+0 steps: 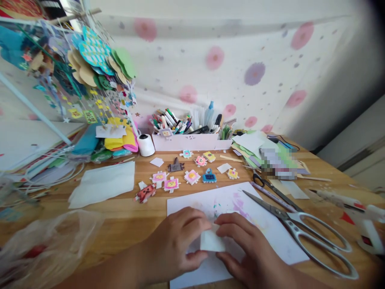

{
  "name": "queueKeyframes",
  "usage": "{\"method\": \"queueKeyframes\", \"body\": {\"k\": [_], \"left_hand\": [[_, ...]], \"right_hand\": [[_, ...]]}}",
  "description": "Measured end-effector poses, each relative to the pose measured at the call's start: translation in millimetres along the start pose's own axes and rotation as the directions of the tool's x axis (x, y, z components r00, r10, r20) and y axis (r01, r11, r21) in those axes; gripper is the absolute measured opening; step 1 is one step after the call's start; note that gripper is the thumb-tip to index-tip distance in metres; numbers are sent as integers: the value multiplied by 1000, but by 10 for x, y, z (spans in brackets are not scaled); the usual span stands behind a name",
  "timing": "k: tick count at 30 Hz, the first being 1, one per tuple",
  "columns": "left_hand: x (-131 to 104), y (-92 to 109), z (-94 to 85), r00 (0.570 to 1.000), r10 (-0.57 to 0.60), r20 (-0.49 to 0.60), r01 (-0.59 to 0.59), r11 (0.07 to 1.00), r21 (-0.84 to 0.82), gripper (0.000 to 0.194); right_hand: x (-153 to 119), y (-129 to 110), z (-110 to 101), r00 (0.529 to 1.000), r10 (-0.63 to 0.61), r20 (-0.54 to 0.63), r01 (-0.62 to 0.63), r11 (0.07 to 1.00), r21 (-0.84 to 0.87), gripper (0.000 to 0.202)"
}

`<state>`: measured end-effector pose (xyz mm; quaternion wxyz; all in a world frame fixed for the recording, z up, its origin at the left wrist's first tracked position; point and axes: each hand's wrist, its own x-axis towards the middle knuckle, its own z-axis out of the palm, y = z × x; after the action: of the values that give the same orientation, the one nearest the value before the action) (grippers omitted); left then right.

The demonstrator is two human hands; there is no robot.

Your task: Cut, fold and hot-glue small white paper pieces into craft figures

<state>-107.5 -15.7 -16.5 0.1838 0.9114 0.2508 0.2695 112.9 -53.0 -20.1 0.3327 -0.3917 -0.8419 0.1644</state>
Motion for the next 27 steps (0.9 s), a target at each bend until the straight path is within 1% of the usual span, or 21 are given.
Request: {"method": "queueKeyframes", "body": {"k": [3, 8, 10, 14, 18, 24, 27], "left_hand": [[15, 15, -25, 1000, -31, 4, 31, 1000, 5, 46], [15, 15, -29, 1000, -24, -8, 25, 1000, 8, 29], [12, 14, -23, 1000, -29, -2, 29, 999, 17, 25], [5, 28, -19, 998, -54, 35, 54, 999, 8, 25], [5, 50, -21, 998, -42, 49, 41, 999, 17, 23], [19, 19, -35, 999, -39, 36, 36, 997, 64, 17], [18, 16, -39, 999, -26, 36, 23, 997, 75, 15]], "right_hand": [[5, 11, -2, 1000, -7, -12, 7, 1000, -5, 31], [16, 10, 14, 1000, -22, -19, 22, 999, -28, 30], [5, 8, 17, 1000, -21, -20, 21, 999, -31, 30], [-18, -1, 20, 1000, -10, -16, 9, 1000, -21, 29], [-39, -25, 18, 1000, -9, 4, 9, 999, -33, 29], [-157, -23, -18, 998, 18, 66, -7, 988, -154, 43], [-221, -13, -37, 995, 54, 80, -39, 984, -174, 45]]}}
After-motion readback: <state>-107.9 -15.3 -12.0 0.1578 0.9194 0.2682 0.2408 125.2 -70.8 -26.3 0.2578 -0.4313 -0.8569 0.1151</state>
